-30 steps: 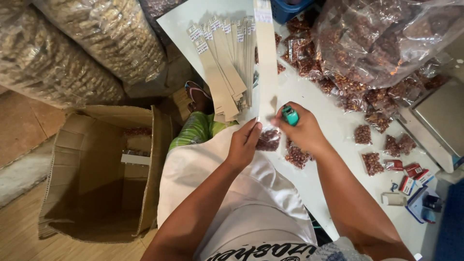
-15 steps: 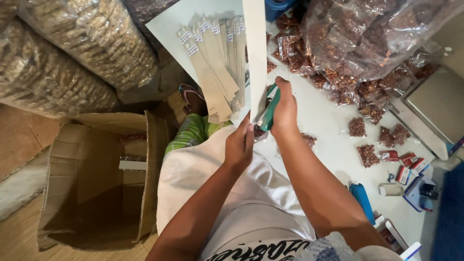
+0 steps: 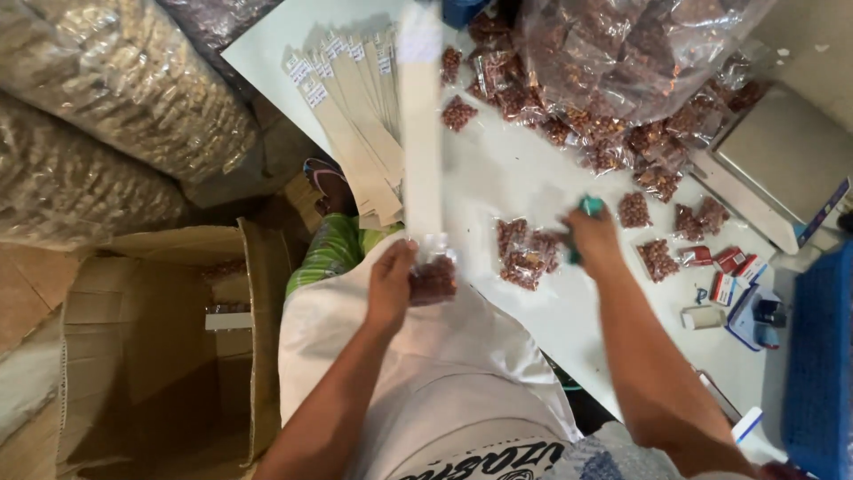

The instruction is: Attaching small plastic bags of nuts to long display strips using a stapler.

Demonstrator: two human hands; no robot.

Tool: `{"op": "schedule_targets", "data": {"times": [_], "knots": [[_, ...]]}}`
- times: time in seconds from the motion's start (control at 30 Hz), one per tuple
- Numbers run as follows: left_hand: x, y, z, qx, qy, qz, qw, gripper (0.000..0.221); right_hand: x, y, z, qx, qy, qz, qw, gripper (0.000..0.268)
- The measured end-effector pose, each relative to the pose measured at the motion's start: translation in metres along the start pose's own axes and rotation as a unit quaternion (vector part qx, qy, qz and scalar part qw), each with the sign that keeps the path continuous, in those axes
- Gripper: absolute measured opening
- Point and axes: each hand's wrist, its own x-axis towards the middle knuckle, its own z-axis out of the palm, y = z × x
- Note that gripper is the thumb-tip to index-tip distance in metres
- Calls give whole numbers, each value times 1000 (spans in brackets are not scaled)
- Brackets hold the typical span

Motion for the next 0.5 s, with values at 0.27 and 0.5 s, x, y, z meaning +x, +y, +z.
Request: {"op": "schedule_targets", "data": {"times": [0.27,0.5], "knots": [[33,-28,-5,-37,-25,-6,999,36,-19,51,-52,-177,-23,8,984,25],[43,-28,-3,19,-103,37,994,44,-85,-70,-25,-188,-178,-226,939,17]]}}
